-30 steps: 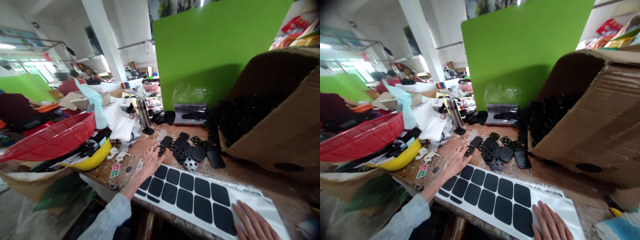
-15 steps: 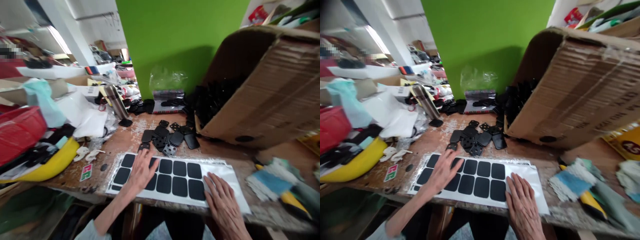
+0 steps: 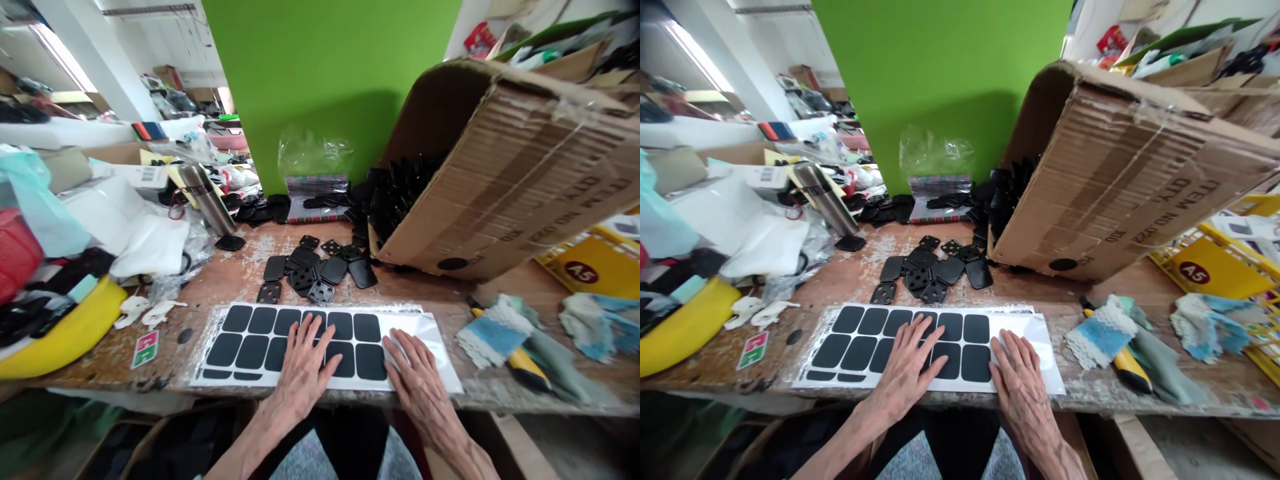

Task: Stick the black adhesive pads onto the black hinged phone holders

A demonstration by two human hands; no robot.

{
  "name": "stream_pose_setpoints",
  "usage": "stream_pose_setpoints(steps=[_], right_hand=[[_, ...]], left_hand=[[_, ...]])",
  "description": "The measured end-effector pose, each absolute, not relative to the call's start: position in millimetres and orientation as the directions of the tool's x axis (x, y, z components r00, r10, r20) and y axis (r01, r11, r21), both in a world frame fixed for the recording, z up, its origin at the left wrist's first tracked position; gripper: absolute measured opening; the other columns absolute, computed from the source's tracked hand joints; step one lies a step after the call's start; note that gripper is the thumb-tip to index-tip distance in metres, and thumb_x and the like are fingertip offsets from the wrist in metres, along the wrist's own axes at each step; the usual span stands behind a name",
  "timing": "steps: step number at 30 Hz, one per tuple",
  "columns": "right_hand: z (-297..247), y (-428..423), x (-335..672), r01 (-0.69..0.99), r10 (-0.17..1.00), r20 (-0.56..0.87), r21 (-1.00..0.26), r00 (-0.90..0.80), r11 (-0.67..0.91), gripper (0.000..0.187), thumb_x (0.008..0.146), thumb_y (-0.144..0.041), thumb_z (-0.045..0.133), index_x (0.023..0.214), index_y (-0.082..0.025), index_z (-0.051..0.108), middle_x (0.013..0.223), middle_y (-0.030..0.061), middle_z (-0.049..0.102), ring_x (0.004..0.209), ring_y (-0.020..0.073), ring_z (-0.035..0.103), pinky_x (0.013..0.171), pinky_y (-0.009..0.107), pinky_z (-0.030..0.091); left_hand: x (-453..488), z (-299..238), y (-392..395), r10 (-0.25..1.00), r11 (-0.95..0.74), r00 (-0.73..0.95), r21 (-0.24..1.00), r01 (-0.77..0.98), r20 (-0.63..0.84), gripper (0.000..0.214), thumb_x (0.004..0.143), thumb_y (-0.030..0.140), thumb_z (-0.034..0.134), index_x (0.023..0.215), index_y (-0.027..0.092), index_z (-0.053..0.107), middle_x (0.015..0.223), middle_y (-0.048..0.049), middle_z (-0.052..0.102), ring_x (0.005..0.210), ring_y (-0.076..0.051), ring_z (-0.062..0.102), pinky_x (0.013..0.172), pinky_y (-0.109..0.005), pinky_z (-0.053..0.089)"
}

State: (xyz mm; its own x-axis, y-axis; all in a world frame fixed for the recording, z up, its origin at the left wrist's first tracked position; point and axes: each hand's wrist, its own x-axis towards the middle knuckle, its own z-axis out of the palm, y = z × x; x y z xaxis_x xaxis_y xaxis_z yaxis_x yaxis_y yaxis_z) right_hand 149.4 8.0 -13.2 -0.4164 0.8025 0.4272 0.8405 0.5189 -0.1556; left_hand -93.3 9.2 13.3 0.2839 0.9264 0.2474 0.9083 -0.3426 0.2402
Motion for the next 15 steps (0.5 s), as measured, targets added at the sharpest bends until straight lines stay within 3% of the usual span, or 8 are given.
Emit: stream_pose_setpoints(steps=[7, 15], right_hand=[[14.7, 12.4, 123.3, 0.805, 0.859, 0.310, -0.321, -0.409, 0.499, 0.026, 0.084, -0.012, 0.041, 0.104, -0.021, 0.056, 0.099, 0.0081, 0.055, 0.091, 0.0214, 0.052, 0.077, 0.040, 0.045], [18.6, 18.3, 107.9, 0.796, 0.869, 0.258, -0.353, -0.422, 0.492, 0.027, 0.082, -0.012, 0.045, 0.105, -0.021, 0.056, 0.096, 0.0066, 0.055, 0.093, 0.0226, 0.050, 0.087, 0.046, 0.041]], left_hand=[[-80.3, 10.9, 8.1, 0.910, -0.368, 0.286, 0.270, 0.890, 0.299, 0.034, 0.085, 0.027, 0.044, 0.117, 0.018, 0.053, 0.128, -0.0123, 0.047, 0.128, -0.028, 0.031, 0.103, -0.053, 0.026], [-73.7, 3.1, 8.2, 0.900, -0.409, 0.331, 0.285, 0.867, 0.284, 0.036, 0.086, 0.025, 0.042, 0.121, 0.021, 0.050, 0.130, -0.0094, 0.048, 0.127, -0.027, 0.032, 0.104, -0.053, 0.026]])
